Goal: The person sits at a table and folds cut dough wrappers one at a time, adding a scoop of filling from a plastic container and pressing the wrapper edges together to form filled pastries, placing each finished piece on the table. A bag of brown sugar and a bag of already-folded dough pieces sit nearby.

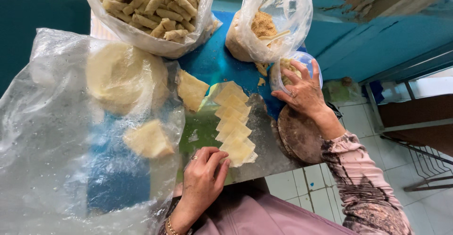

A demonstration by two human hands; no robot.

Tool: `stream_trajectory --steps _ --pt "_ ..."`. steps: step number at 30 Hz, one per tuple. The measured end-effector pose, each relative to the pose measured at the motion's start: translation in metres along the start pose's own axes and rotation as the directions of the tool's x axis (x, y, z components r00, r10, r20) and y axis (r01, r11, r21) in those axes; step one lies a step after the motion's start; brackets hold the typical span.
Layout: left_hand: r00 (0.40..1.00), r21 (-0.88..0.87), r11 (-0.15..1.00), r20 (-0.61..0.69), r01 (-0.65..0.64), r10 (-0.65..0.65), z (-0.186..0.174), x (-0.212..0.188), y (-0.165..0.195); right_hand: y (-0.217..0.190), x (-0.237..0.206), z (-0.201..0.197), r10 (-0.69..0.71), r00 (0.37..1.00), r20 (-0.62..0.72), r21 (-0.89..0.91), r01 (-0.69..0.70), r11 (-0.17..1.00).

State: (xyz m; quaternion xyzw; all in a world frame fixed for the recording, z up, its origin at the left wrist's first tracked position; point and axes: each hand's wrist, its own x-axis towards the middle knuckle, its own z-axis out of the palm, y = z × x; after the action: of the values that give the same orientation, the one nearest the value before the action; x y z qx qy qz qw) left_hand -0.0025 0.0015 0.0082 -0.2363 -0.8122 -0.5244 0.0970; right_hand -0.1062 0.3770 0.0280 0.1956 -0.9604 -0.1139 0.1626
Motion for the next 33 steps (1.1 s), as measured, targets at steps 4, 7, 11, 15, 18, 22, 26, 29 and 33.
stream_trajectory --steps 4,7,11,15,18,22,26,29,33 --pt "1.0 0.019 1.0 -0.015 -0.019 0.019 -0.001 0.001 0.001 -0.002 0.003 0.001 0.028 0.999 -0.026 -0.004 -0.028 1.0" --pt "0.999 0.028 0.999 -0.028 -0.038 0.039 0.0 0.003 0.001 -0.007 0.005 -0.007 0.117 0.987 -0.106 0.013 -0.117 0.993" --pt "0.997 0.055 0.996 -0.031 -0.073 0.075 0.0 0.003 0.002 -0.021 -0.001 -0.038 0.343 0.926 -0.159 0.398 -0.258 0.88" --pt "0.995 0.1 0.99 0.017 -0.101 0.1 0.0 0.002 0.0 -0.058 -0.022 -0.071 0.367 0.919 0.144 0.965 -0.213 0.155" --pt "0.991 0.13 0.983 0.026 -0.13 0.128 0.001 0.001 -0.001 -0.095 -0.031 -0.08 0.235 0.936 0.264 0.95 -0.21 -0.231" --pt "0.98 0.236 0.951 0.021 -0.198 0.199 0.003 -0.001 0.0 -0.135 -0.029 -0.072 0.059 0.99 0.131 0.825 -0.142 0.547" --pt "0.979 0.31 0.929 0.08 -0.201 0.185 0.003 -0.002 0.001 -0.166 -0.037 -0.063 -0.199 0.98 0.002 0.171 0.196 0.966" --pt "0.98 0.313 0.929 0.084 -0.199 0.181 0.004 -0.002 0.0 -0.169 -0.042 -0.058 -0.307 0.951 0.044 -0.086 0.31 0.947" --pt "0.98 0.294 0.936 0.107 -0.194 0.169 0.004 -0.003 0.0 -0.155 -0.033 -0.051 -0.343 0.937 0.07 -0.218 0.349 0.911"
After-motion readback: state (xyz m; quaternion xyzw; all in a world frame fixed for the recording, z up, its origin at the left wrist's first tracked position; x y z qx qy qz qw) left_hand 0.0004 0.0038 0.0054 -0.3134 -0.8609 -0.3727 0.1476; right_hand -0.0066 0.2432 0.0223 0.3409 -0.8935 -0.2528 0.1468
